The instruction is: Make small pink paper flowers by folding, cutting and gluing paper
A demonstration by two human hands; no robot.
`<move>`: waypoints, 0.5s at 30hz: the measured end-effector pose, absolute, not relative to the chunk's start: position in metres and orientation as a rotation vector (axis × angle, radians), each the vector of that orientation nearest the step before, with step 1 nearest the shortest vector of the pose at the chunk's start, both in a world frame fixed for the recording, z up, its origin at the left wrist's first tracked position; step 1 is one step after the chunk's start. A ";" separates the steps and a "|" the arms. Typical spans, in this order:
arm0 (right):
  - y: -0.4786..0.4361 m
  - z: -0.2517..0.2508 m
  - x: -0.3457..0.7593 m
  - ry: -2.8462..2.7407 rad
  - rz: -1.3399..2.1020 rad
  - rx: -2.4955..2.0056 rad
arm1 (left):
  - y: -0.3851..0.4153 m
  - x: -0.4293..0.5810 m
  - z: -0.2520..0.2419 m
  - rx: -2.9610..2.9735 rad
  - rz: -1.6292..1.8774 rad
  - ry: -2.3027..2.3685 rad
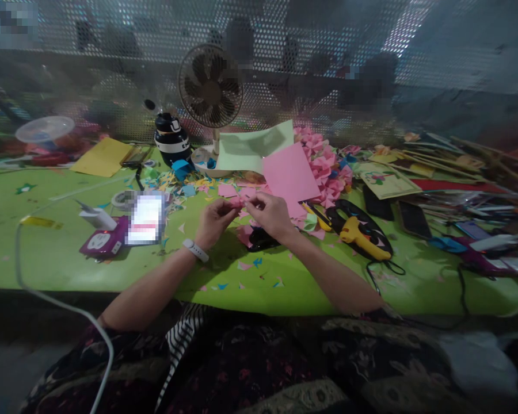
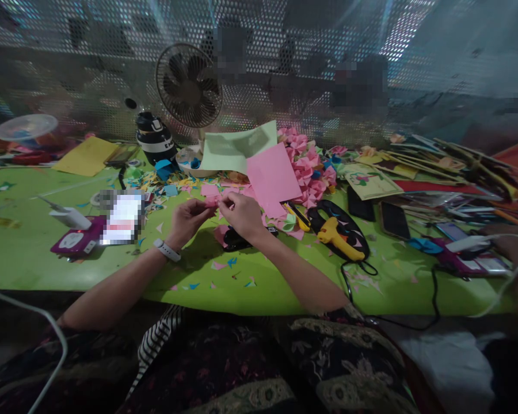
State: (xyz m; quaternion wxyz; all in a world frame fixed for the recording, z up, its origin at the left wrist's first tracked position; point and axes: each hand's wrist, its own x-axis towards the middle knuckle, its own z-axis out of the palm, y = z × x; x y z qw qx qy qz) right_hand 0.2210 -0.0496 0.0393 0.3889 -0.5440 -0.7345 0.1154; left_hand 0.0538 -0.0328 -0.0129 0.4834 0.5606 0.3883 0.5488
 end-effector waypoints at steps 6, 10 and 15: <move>-0.052 0.039 0.219 -1.903 0.209 -1.397 | -0.033 0.053 -0.014 1.426 1.350 0.964; -0.053 0.039 0.218 -1.939 0.148 -1.394 | -0.035 0.053 -0.011 1.474 1.354 0.987; -0.055 0.039 0.218 -1.982 0.091 -1.394 | -0.037 0.052 -0.009 1.521 1.348 1.027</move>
